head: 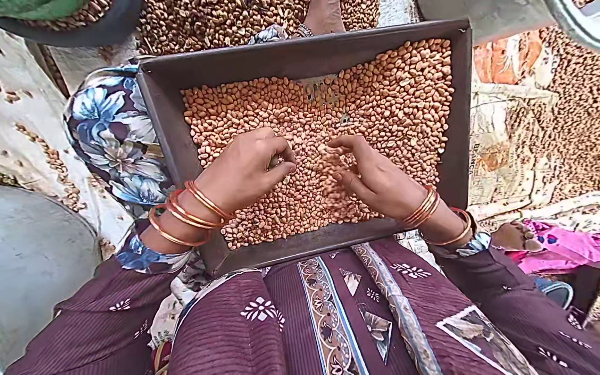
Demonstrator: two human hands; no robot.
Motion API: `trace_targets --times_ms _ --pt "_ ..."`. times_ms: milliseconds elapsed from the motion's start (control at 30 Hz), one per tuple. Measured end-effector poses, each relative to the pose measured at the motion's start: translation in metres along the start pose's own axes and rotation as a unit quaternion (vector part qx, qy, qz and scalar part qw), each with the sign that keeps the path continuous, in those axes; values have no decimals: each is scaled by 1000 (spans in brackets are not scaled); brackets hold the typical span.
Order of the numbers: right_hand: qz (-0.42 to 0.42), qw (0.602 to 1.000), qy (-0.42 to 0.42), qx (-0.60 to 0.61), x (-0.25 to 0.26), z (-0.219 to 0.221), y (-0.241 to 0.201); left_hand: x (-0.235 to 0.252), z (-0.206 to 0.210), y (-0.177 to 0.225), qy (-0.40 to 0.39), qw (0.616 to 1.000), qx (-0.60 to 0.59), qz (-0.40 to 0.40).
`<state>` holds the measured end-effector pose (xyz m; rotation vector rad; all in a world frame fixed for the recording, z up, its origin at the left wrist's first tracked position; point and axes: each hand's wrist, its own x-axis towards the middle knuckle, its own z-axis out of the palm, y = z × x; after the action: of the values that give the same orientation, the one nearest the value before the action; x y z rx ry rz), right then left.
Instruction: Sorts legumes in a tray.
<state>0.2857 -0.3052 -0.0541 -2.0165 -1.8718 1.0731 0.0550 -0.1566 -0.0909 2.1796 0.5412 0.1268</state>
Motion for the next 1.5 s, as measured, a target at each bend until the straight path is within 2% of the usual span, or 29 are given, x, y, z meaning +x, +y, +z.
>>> trace_targets --times_ms 67,167,267,333,367,433,467,533,667,800,900,1000,1100,1200,1233,1300,1367,1400,1433,1500 --pt "-53 996 48 53 7 -5 -3 -12 7 -5 -22 999 26 29" --pt "-3 997 68 -31 9 -24 3 -23 18 -7 -28 996 77 41" --pt "61 988 7 -140 -4 -30 2 -26 24 -3 -14 992 120 37" --pt "83 978 -89 -170 -11 -18 -3 -26 24 -1 -15 991 128 33" --pt "58 974 -138 -167 -10 -9 -4 -26 24 -1 -13 991 125 34" --pt "-81 977 -174 -93 -5 5 -4 -24 25 -1 -16 992 122 37" --pt "-142 975 -166 -40 -2 7 -6 -24 25 -1 -20 992 122 37" --pt "-193 974 -115 -12 6 -1 -16 -24 25 2 -27 990 132 32" --pt "-185 978 -20 -93 36 -13 -18 -21 27 10 -48 986 158 -21" --pt "-246 965 -10 -93 62 11 -10 -21 30 15 -47 981 183 -42" --pt "-248 964 2 -93 68 20 -8 -22 28 9 -50 984 165 -41" --pt "-233 969 -1 -81 68 16 -5 -22 25 3 -45 989 133 -44" --pt "-213 975 -32 -50 58 10 -8 -22 17 0 -7 997 55 -47" --pt "-235 970 -66 -13 48 13 -12 -26 4 1 29 985 -134 -101" --pt "-251 965 -71 -6 45 17 -12 -27 1 -1 38 964 -238 -115" --pt "-281 956 -81 -5 40 27 -11 -31 -3 -4 41 892 -433 -119" --pt "-293 952 -87 -22 36 37 -11 -38 -5 -9 27 830 -546 -108" --pt "-294 952 -84 -33 33 41 -11 -43 -4 -11 13 825 -556 -100" --pt "-293 952 -80 -42 32 43 -11 -47 -2 -11 8 849 -519 -96" --pt "-291 952 -80 -50 34 45 -13 -55 4 -2 1 937 -339 -79"
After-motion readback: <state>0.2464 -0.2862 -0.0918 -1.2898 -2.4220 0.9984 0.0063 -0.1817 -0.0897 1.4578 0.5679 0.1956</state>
